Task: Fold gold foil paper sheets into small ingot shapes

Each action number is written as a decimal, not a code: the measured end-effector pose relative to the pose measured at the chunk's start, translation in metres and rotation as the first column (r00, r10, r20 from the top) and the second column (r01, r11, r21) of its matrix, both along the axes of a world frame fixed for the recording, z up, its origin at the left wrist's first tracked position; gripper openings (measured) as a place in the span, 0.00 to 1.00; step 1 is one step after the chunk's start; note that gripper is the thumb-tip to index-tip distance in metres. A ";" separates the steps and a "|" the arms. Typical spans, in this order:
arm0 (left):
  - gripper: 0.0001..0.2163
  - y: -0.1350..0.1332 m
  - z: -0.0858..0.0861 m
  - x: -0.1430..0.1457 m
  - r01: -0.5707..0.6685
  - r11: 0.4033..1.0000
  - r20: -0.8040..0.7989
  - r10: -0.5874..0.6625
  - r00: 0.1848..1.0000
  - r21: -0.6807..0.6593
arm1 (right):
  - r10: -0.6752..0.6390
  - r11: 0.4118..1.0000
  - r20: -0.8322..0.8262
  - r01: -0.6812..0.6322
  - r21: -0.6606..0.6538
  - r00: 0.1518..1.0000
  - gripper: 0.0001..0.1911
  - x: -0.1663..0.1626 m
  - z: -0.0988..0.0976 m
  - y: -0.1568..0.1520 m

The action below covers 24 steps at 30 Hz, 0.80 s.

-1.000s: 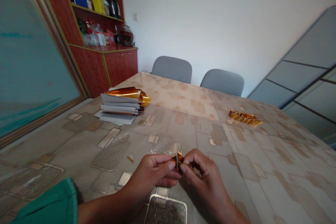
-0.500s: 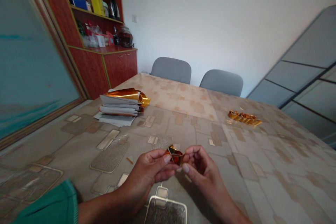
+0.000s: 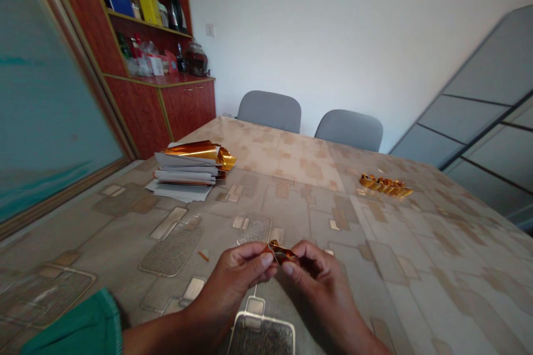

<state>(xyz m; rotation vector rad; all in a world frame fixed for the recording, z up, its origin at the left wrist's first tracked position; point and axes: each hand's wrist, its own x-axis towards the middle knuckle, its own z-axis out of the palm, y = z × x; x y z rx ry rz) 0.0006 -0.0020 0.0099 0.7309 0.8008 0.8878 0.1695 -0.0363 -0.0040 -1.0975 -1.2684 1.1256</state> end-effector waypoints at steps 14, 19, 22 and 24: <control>0.17 0.001 0.000 0.001 0.009 1.000 0.004 -0.009 1.000 0.003 | -0.043 0.999 0.107 0.041 0.022 0.993 0.11 0.006 0.008 0.001; 0.19 0.002 0.000 0.000 0.046 0.999 -0.031 -0.045 0.999 0.029 | -0.059 0.997 0.121 0.053 0.055 0.991 0.15 0.004 0.010 0.000; 0.19 0.003 0.001 -0.001 0.047 0.999 -0.033 -0.046 0.998 0.010 | -0.038 0.999 0.107 0.033 0.042 0.994 0.15 0.004 0.013 -0.001; 0.19 0.003 0.001 -0.001 0.050 0.999 -0.020 -0.050 0.999 0.001 | -0.009 1.000 0.093 0.007 0.018 0.996 0.13 0.005 0.013 -0.001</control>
